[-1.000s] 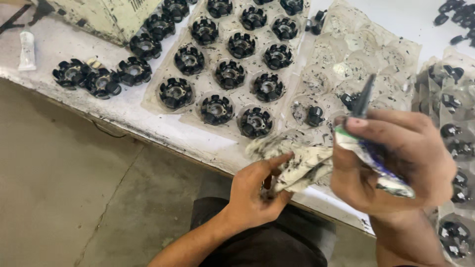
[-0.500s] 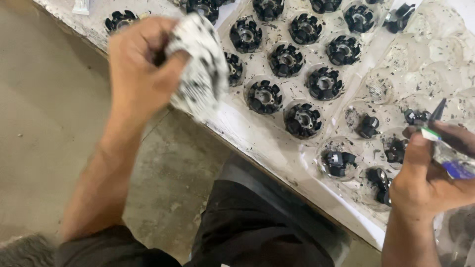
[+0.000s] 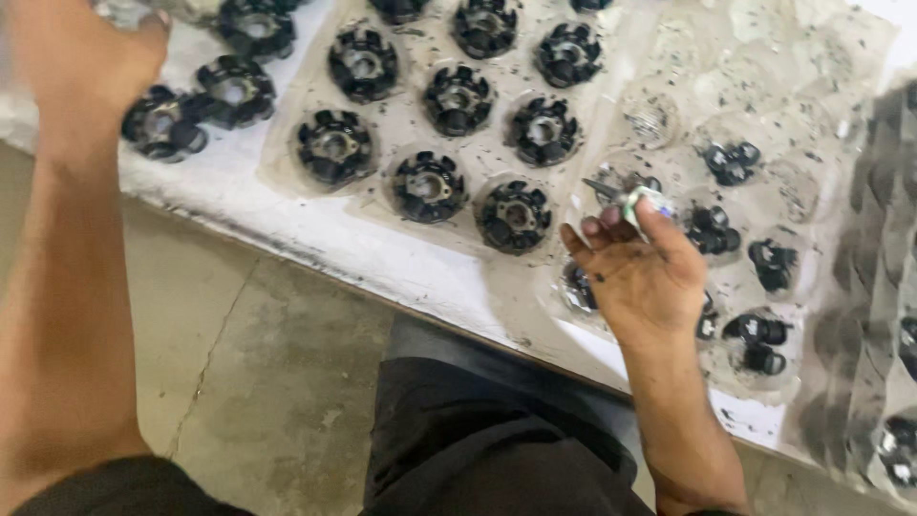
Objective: The person sits on the floor holding a small black plastic housing in one hand and a glue tube in the other, squeezing adhesive onto the part. They place the glued part into a molded tray with similar parts, pick up the next housing, and repeat the gluing process on multiple parts.
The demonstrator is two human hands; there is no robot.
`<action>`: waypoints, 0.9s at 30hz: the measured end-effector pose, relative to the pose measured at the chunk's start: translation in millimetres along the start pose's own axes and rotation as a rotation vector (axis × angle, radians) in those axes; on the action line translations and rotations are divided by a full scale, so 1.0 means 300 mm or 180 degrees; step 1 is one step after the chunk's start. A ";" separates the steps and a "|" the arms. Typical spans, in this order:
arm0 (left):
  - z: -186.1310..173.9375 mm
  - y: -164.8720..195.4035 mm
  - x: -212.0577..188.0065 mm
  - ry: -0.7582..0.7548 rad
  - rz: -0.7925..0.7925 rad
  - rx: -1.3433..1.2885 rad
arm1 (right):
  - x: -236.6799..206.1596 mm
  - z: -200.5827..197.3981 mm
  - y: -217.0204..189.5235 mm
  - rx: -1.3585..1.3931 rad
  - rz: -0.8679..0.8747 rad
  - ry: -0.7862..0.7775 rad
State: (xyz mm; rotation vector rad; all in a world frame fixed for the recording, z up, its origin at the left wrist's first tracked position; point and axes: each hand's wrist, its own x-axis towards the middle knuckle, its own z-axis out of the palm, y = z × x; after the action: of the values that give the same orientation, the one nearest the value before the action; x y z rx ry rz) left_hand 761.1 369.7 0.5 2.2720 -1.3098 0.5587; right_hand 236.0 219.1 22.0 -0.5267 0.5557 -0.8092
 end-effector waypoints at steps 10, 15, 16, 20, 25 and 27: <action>-0.070 0.717 -0.191 -0.0686 0.0851 -0.1808 | -0.084 -0.107 0.005 -0.0206 -0.0565 0.0088; -0.157 1.066 -0.197 -0.1050 0.1391 -0.1955 | -0.322 -0.242 -0.017 -0.1106 -0.1557 0.0479; -0.158 1.126 -0.193 -0.1100 0.1527 -0.1897 | -0.371 -0.274 -0.026 -0.1282 -0.1667 0.0660; -0.129 1.360 -0.178 -0.1552 0.1886 -0.1867 | -0.566 -0.391 -0.079 -0.1799 -0.1848 0.1079; -0.107 1.668 -0.173 -0.1781 0.2457 -0.2208 | -0.753 -0.541 -0.122 -0.2012 -0.2369 0.1197; -0.103 1.807 -0.182 -0.1796 0.2771 -0.2365 | -0.801 -0.595 -0.120 -0.1780 -0.2568 0.1373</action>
State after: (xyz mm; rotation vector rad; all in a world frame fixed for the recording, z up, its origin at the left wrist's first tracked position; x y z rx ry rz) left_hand 256.5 184.7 94.8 1.2012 -2.2941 -0.3426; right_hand -32.8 347.1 -25.4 -1.1401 1.0019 -1.5683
